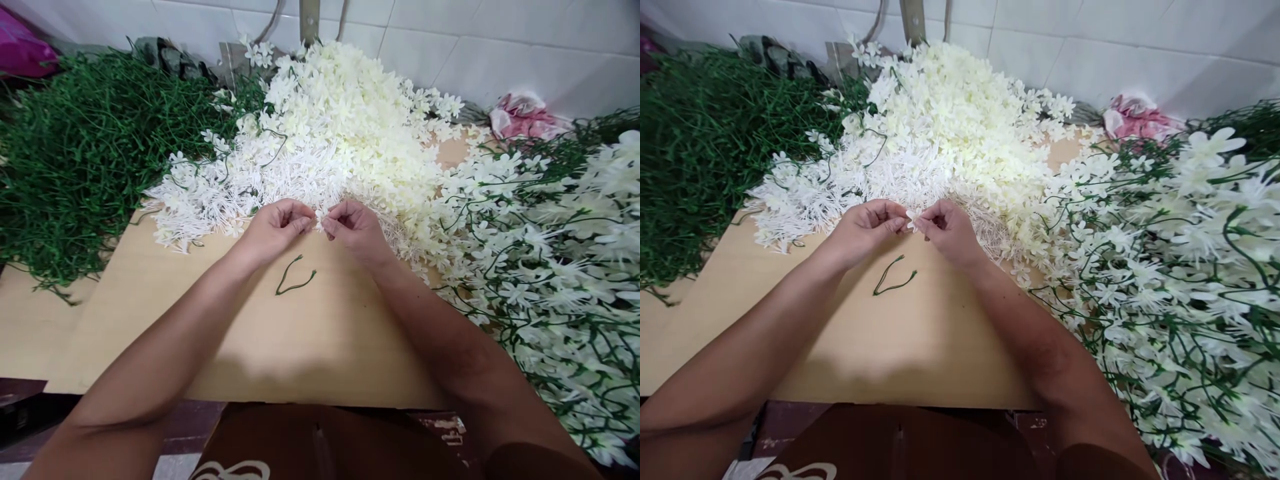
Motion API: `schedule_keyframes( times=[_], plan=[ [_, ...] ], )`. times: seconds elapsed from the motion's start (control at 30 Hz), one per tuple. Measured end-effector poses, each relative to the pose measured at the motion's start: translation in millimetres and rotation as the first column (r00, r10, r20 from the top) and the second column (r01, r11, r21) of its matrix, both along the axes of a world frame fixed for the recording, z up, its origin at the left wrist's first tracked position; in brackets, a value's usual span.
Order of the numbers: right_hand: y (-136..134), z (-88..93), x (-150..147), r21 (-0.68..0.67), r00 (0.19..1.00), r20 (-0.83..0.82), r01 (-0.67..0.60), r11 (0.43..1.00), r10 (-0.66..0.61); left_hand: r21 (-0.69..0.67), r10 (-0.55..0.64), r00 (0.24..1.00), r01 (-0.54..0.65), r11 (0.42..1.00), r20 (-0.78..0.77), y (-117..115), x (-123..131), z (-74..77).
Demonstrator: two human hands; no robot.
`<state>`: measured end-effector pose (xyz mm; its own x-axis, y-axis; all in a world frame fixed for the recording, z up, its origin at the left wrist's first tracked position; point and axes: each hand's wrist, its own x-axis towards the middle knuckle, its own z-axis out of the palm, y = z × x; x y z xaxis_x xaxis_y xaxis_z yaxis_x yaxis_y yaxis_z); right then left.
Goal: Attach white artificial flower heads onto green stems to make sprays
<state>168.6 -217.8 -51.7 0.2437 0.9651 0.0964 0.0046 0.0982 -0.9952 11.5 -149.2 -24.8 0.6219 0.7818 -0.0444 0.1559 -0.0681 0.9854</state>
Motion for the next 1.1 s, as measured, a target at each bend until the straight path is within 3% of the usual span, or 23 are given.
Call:
schedule_keyframes(
  times=[0.13,0.27,0.47,0.57,0.63,0.73,0.83,0.93,1.03,1.1],
  plan=[
    [-0.4,-0.2,-4.9,-0.052,0.974,-0.223,-0.062,0.997,0.049,0.037,0.068,0.998,-0.068,0.997,-0.002,-4.0,5.3,-4.1],
    [-0.7,-4.0,-7.4,-0.063,0.945,-0.322,-0.085,0.994,0.06,0.032,0.087,0.996,-0.087,0.996,0.011,-6.6,8.2,-7.9],
    [-2.4,1.7,-8.7,-0.027,0.941,-0.323,-0.116,0.993,0.101,-0.165,0.0,0.993,0.019,0.986,0.115,-12.6,10.3,-2.9],
    [-4.2,5.8,-9.7,-0.032,0.956,-0.258,-0.151,0.988,0.138,-0.176,-0.032,0.995,0.049,0.983,0.095,-13.8,7.3,3.0],
    [-5.2,6.3,-9.7,-0.041,0.96,-0.232,-0.171,0.984,0.157,-0.12,-0.042,0.999,0.043,0.992,0.014,-13.7,0.0,4.5],
    [-6.4,3.7,-7.8,-0.072,0.961,-0.231,-0.175,0.982,0.154,0.164,0.011,0.958,0.038,0.986,-0.287,-16.5,-18.1,2.6],
    [-7.9,-0.5,-5.8,-0.118,0.952,-0.276,-0.168,0.979,0.13,0.414,0.093,0.794,0.209,0.886,-0.601,-25.3,-33.8,-1.4],
    [-9.8,-3.5,-7.5,-0.141,0.933,-0.301,-0.247,0.959,0.196,0.455,0.138,0.687,0.305,0.837,-0.713,-33.3,-36.8,-6.4],
    [-11.5,-5.1,-10.8,-0.157,0.913,-0.315,-0.32,0.934,0.26,0.455,0.12,0.744,0.264,0.851,-0.658,-32.9,-32.0,-12.4],
    [-12.4,-5.9,-12.0,-0.167,0.907,-0.342,-0.318,0.933,0.247,0.395,0.083,0.823,0.178,0.901,-0.562,-29.6,-29.1,-16.2]
  ],
)
